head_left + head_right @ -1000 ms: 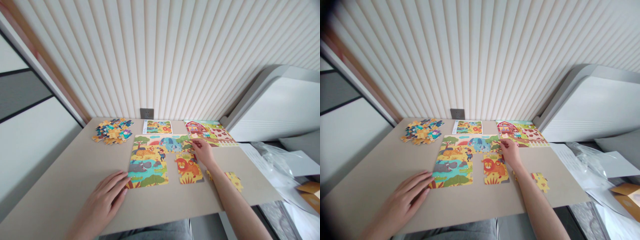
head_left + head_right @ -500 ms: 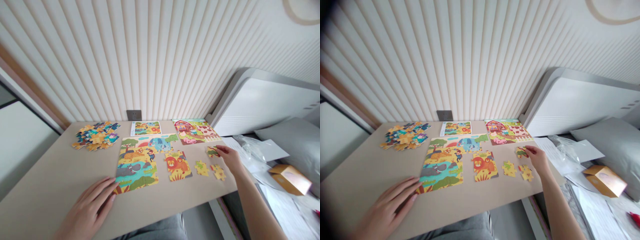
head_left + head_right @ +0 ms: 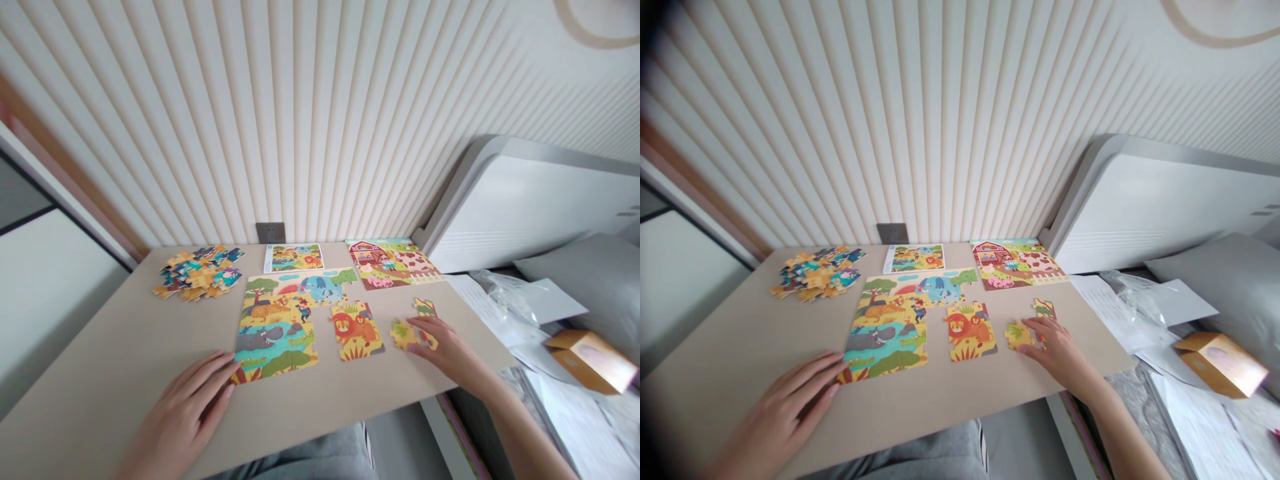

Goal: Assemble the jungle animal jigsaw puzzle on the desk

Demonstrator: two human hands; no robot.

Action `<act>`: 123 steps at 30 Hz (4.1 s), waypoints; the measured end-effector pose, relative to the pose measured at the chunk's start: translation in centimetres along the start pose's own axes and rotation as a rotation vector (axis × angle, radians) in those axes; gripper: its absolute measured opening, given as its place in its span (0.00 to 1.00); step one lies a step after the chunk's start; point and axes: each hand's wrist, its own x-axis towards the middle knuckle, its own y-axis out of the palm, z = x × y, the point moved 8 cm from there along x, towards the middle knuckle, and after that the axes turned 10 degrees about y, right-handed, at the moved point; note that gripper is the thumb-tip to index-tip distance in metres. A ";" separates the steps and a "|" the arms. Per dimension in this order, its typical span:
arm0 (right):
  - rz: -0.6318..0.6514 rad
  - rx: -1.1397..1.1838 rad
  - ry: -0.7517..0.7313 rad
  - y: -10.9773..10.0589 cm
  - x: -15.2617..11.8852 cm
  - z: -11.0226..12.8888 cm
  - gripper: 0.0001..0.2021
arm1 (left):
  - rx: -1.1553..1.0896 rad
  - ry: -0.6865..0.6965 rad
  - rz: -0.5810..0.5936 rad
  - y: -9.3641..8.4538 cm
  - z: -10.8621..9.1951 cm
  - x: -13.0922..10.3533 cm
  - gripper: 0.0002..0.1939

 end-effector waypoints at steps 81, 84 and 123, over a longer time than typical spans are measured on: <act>0.345 -0.099 -0.365 5.3 4.9 9.4 0.49 | -0.136 0.115 0.114 5.5 -15.5 18.1 0.17; 0.307 -0.124 -0.402 5.0 4.3 10.7 0.45 | -0.135 0.122 0.116 5.5 -15.6 18.2 0.16; 0.089 -0.090 -0.517 7.8 3.0 16.1 0.31 | -0.085 0.089 0.000 1.2 -9.8 15.6 0.19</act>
